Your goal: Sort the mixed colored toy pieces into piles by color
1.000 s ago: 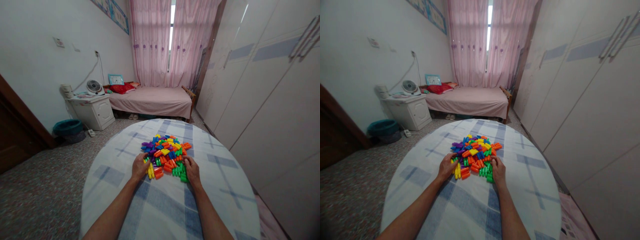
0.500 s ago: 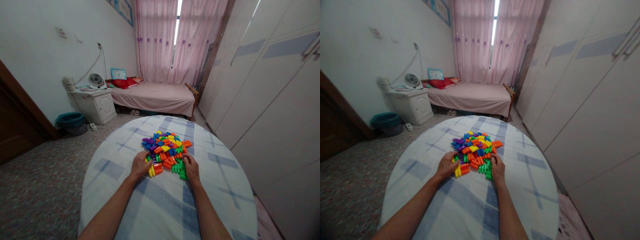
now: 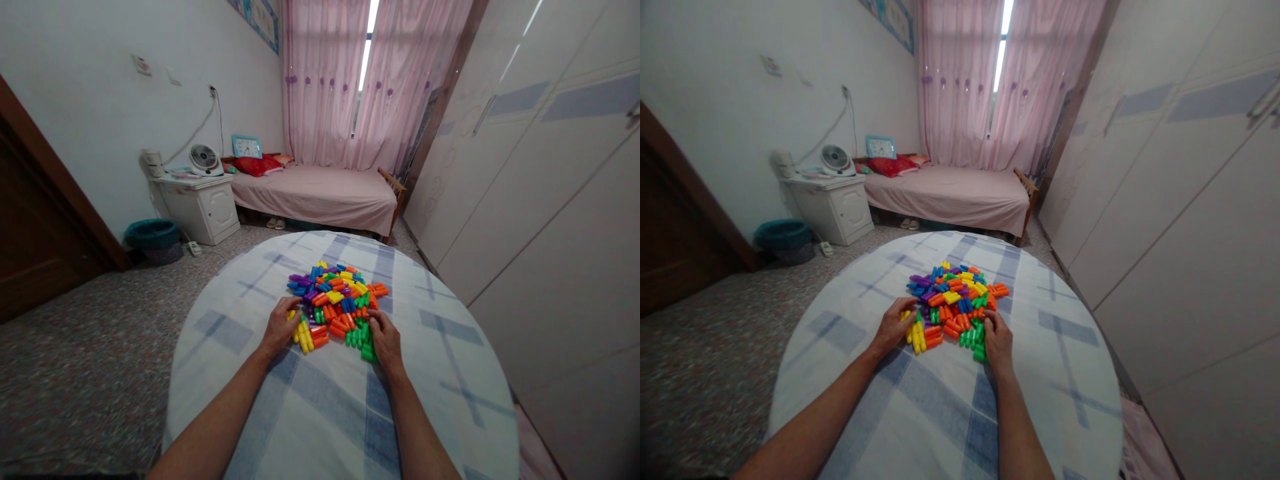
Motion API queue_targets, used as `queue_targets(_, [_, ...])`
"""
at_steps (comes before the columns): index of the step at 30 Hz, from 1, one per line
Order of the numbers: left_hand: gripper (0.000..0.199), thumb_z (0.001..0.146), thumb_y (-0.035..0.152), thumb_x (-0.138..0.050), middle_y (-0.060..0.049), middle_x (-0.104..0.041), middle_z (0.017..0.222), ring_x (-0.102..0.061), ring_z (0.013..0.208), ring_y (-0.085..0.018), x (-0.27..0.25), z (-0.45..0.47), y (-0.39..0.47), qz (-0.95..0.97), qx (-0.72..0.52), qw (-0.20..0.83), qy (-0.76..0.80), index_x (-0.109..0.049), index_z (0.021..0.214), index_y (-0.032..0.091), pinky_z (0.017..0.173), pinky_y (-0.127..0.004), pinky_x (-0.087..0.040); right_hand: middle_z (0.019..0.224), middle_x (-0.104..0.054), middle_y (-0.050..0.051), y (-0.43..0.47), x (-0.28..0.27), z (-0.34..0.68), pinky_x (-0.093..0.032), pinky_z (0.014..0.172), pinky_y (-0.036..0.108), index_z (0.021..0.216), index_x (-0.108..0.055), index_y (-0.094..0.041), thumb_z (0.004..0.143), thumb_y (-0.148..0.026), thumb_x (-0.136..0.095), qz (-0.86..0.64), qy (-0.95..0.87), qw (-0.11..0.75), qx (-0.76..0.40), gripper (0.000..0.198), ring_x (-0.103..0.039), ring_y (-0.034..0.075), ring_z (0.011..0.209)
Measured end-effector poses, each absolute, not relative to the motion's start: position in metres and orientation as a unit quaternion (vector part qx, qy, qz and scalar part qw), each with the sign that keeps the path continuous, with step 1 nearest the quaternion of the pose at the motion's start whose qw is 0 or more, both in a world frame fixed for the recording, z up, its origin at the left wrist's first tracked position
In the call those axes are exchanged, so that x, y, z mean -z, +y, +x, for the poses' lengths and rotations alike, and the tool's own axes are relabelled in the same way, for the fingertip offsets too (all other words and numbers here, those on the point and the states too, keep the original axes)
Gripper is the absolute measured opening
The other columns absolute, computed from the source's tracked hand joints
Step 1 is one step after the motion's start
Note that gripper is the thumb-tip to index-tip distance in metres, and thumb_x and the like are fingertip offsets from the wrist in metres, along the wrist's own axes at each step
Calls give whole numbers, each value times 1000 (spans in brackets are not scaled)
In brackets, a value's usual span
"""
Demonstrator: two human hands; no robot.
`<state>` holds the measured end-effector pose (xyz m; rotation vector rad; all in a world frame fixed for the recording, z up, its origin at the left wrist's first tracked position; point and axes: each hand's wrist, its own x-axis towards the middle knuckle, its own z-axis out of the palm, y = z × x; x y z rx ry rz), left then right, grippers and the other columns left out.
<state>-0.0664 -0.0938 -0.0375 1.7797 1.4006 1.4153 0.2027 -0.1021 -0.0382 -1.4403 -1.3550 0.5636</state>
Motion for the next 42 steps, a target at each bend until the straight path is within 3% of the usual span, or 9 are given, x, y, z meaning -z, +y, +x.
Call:
queue_targets(8, [29,75,21,-49,-7,-59,103,-61,95,-18,41,-70,-89,599,-548,244,531,-60,102,17,90,-37,-48,91,-70,6,-103,38,203,-46,78,34,93,-67,-19,74,-44,-48,-602,-564,515,-232,37,-62,22,83])
queue_targets(21, [27,72,19,-52,-6,-63,100,-59,97,-20,32,-64,-98,702,-435,185,533,-63,97,19,90,-35,-46,95,-69,7,-101,40,204,-45,81,34,97,-65,-17,76,-43,-46,-598,-576,502,-243,39,-61,23,87])
queue_targets(32, [38,66,9,-43,-6,-62,101,-57,101,-19,41,-67,-94,712,-426,172,531,-61,98,18,94,-35,-44,99,-68,10,-104,40,212,-44,84,35,101,-64,-16,74,-39,-44,-655,-506,529,-185,41,-61,23,89])
queue_targets(42, [25,75,17,-48,-7,-63,101,-57,99,-20,41,-66,-94,723,-414,152,532,-63,96,17,92,-36,-45,104,-66,11,-100,47,215,-44,87,35,109,-60,-14,76,-38,-39,-668,-544,478,-170,46,-61,22,95])
